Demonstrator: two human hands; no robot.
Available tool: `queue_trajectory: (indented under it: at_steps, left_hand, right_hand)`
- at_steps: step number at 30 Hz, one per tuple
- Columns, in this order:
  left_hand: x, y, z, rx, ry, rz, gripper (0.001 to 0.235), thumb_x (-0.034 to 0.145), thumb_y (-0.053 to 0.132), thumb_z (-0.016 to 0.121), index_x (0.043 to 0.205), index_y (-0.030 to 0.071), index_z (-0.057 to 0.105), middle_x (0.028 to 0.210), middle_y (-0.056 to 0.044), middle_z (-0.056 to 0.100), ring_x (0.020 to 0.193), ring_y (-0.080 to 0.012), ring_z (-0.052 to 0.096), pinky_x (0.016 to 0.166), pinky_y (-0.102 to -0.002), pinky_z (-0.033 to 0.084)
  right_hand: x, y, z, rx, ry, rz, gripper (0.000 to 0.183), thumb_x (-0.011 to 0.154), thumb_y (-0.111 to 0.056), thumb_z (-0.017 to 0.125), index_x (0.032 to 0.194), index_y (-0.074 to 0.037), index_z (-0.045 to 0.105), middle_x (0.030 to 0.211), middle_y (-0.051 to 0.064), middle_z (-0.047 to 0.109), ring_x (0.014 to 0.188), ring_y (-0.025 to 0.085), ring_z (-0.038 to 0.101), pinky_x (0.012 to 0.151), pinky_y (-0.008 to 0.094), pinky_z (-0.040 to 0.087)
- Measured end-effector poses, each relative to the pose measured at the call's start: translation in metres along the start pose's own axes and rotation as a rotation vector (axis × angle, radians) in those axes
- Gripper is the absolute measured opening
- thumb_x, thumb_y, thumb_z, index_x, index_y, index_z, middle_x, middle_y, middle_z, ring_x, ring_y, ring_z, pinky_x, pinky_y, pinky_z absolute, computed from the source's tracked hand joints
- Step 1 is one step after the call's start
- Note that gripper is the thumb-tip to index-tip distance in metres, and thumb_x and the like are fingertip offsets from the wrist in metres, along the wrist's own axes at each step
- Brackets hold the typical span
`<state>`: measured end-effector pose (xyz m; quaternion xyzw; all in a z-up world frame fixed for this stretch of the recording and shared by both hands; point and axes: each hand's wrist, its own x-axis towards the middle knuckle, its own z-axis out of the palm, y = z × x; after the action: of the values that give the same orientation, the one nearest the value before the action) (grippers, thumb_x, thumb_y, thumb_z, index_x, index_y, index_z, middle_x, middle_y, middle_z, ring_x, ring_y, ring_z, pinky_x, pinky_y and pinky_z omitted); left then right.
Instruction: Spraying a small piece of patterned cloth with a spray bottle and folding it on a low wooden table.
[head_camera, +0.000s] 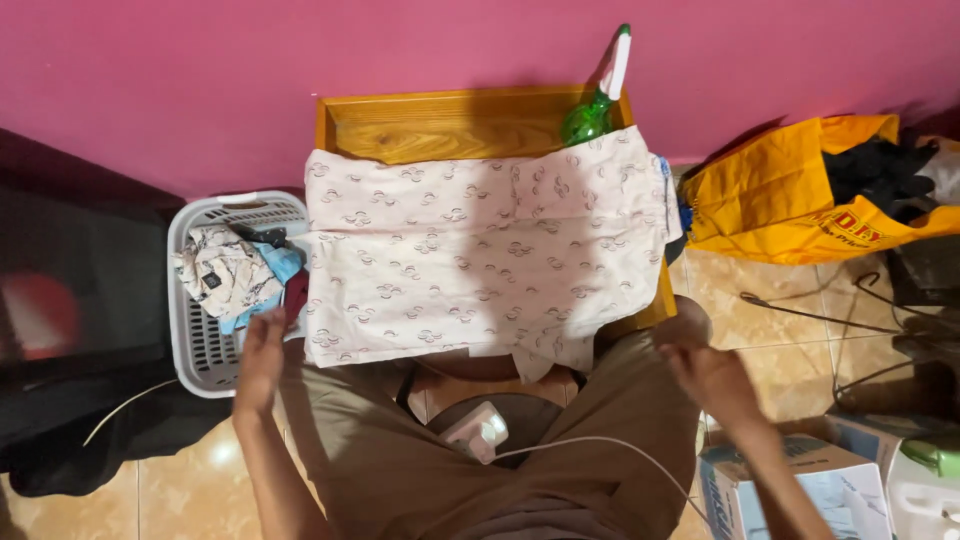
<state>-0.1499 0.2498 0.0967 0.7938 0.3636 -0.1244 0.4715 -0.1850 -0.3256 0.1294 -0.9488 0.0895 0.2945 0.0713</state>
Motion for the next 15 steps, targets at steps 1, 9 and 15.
queue_trajectory:
  at_steps: [1,9,15]
  left_hand:
    - [-0.016,0.007,0.005,-0.005,0.003,0.01,0.051,0.11,0.054,0.043,0.143,0.015,0.052,0.149,-0.02,0.051,0.145,-0.0396,0.038,0.121,-0.058,0.025]
    - [-0.078,0.028,0.028,0.102,-0.084,-0.031,0.086,0.103,0.071,0.013,0.159,0.01,0.036,0.161,-0.022,0.036,0.152,-0.0427,0.024,0.13,-0.049,0.008]
    - [-0.04,-0.05,0.043,-0.165,0.233,0.291,0.043,0.107,0.046,0.061,0.103,0.003,0.069,0.089,-0.012,0.06,0.092,-0.0218,0.053,0.094,-0.042,0.045]
  right_hand:
    - [0.003,0.001,0.017,0.001,0.012,-0.001,0.048,0.101,-0.045,0.036,0.111,-0.018,0.075,0.092,0.017,0.081,0.1,0.039,0.076,0.095,0.05,0.056]
    - [0.045,0.005,0.119,-0.039,0.759,-0.358,0.021,0.094,-0.044,0.065,0.096,-0.024,0.066,0.085,-0.002,0.066,0.089,0.021,0.066,0.082,0.036,0.048]
    - [0.038,-0.047,0.109,-0.082,0.382,-0.2,0.054,0.099,-0.055,0.049,0.121,-0.009,0.069,0.108,0.012,0.074,0.11,0.027,0.065,0.093,0.041,0.048]
